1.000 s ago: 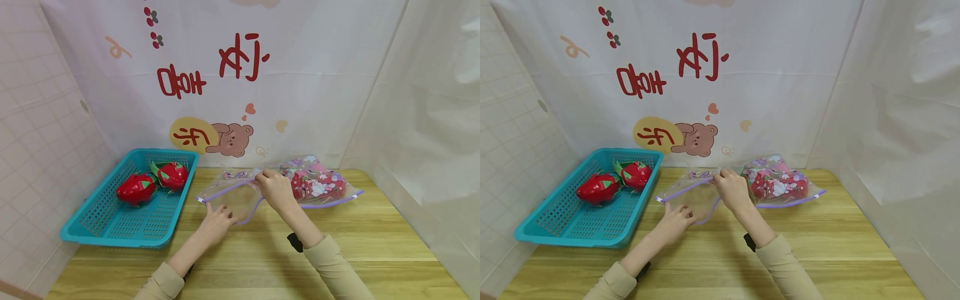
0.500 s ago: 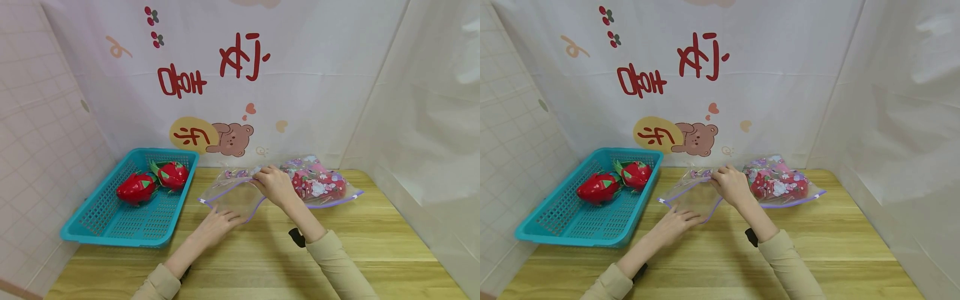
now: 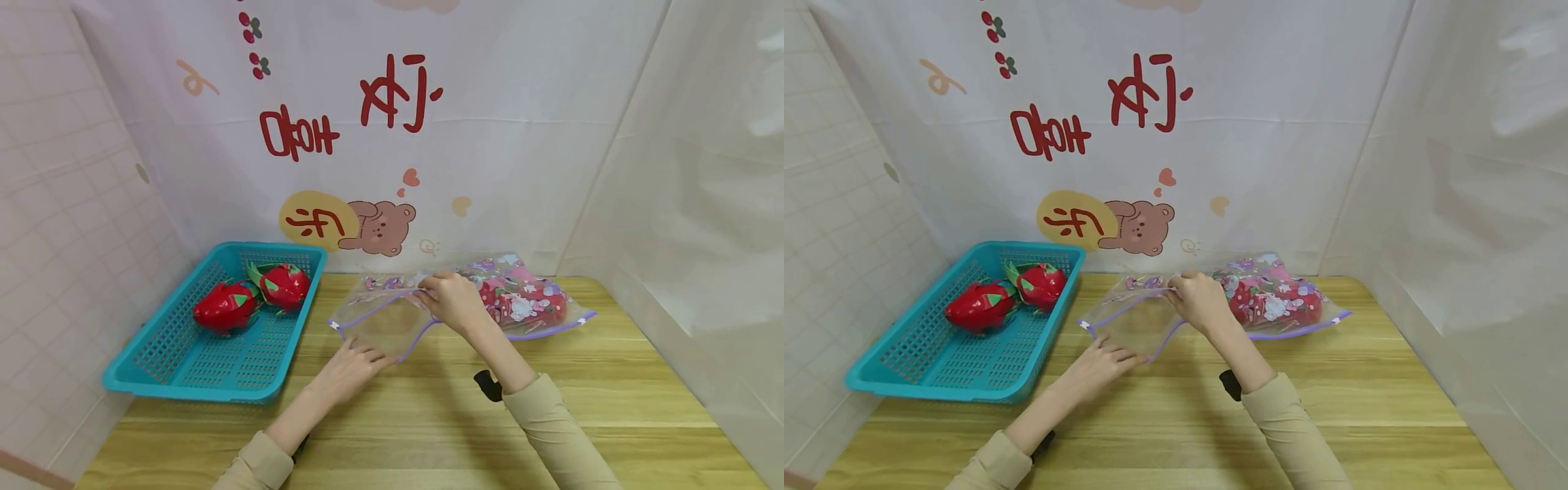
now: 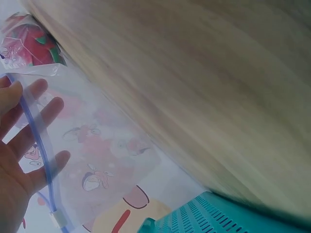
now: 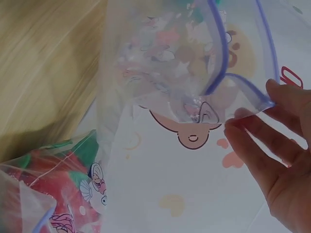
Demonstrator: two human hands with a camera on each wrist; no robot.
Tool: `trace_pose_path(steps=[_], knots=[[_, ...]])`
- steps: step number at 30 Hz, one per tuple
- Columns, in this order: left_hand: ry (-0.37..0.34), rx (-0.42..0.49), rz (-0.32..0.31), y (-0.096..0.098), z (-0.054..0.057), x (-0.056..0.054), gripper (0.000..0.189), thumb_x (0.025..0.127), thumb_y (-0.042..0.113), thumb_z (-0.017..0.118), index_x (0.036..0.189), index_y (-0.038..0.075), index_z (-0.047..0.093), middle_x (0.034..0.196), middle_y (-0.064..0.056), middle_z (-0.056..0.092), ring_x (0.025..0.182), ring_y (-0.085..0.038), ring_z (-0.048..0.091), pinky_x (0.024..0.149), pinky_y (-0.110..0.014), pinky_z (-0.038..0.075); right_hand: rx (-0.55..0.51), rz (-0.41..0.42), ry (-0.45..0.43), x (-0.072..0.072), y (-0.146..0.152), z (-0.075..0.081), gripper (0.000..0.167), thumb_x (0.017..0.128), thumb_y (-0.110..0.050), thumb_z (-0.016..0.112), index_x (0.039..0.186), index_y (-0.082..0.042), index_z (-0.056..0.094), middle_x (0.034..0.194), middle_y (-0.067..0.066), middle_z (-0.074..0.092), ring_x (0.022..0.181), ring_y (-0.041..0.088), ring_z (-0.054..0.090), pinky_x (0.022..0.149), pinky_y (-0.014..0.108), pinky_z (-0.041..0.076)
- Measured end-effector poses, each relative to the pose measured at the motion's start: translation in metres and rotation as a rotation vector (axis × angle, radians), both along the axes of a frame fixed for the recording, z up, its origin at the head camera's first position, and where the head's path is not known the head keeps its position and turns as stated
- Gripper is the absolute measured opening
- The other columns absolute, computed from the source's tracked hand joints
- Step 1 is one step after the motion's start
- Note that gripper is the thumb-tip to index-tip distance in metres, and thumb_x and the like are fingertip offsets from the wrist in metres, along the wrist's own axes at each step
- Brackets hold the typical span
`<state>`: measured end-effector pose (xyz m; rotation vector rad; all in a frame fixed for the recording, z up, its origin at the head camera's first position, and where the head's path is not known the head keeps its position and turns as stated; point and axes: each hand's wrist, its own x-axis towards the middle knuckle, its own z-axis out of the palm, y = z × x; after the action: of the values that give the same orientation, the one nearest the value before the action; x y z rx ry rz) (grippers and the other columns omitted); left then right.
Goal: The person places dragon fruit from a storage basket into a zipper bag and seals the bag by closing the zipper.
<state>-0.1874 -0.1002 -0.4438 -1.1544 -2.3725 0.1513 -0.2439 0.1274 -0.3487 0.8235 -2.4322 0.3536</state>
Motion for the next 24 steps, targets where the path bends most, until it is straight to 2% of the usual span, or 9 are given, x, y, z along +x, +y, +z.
trace_pose_path(steps=[3, 7, 11, 17, 21, 24], knots=[[0.026, -0.022, 0.019, 0.001, 0.0, 0.0, 0.037, 0.086, 0.013, 0.062, 0.12, 0.028, 0.063, 0.104, 0.011, 0.07, 0.098, -0.014, 0.065, 0.091, -0.048, 0.05, -0.018, 0.0, -0.047, -0.002, 0.0, -0.001, 0.01, 0.085, -0.015, 0.07, 0.088, -0.006, 0.072, 0.078, 0.006, 0.072, 0.064, 0.02, 0.068, 0.056, 0.028, 0.055], [0.054, -0.038, 0.028, 0.002, 0.0, 0.0, 0.037, 0.087, 0.013, 0.061, 0.12, 0.029, 0.062, 0.102, 0.013, 0.07, 0.097, -0.012, 0.065, 0.091, -0.048, 0.05, 0.014, 0.005, -0.106, -0.004, 0.0, -0.004, 0.009, 0.087, -0.01, 0.066, 0.091, -0.004, 0.071, 0.08, 0.007, 0.072, 0.061, 0.017, 0.066, 0.055, 0.025, 0.053], [0.061, -0.028, 0.012, 0.002, -0.001, 0.0, 0.037, 0.085, 0.014, 0.063, 0.119, 0.029, 0.063, 0.101, 0.013, 0.07, 0.096, -0.012, 0.066, 0.091, -0.048, 0.05, 0.02, 0.019, -0.136, -0.006, 0.001, -0.006, 0.009, 0.086, -0.006, 0.065, 0.092, -0.003, 0.072, 0.084, 0.009, 0.073, 0.067, 0.019, 0.069, 0.059, 0.025, 0.055], [0.052, -0.01, -0.005, 0.002, -0.002, -0.001, 0.036, 0.085, 0.015, 0.062, 0.118, 0.029, 0.064, 0.102, 0.012, 0.07, 0.096, -0.013, 0.066, 0.091, -0.048, 0.05, -0.041, 0.056, -0.175, -0.007, 0.001, -0.005, 0.01, 0.086, -0.006, 0.065, 0.091, -0.002, 0.073, 0.085, 0.011, 0.074, 0.071, 0.022, 0.071, 0.063, 0.028, 0.057], [0.033, -0.031, -0.002, 0.001, 0.002, 0.0, 0.035, 0.084, 0.015, 0.064, 0.117, 0.027, 0.065, 0.104, 0.011, 0.07, 0.098, -0.014, 0.066, 0.091, -0.046, 0.05, -0.065, 0.073, -0.204, -0.007, 0.0, -0.005, 0.012, 0.088, -0.01, 0.066, 0.091, -0.001, 0.072, 0.087, 0.012, 0.074, 0.075, 0.023, 0.073, 0.065, 0.028, 0.058], [-0.007, -0.035, -0.004, 0.0, 0.012, 0.006, 0.032, 0.083, 0.017, 0.068, 0.114, 0.025, 0.066, 0.106, 0.009, 0.07, 0.1, -0.014, 0.065, 0.089, -0.042, 0.051, -0.077, 0.083, -0.22, -0.007, -0.001, -0.005, 0.014, 0.088, -0.013, 0.065, 0.091, -0.001, 0.072, 0.087, 0.013, 0.074, 0.077, 0.023, 0.073, 0.067, 0.028, 0.058]])
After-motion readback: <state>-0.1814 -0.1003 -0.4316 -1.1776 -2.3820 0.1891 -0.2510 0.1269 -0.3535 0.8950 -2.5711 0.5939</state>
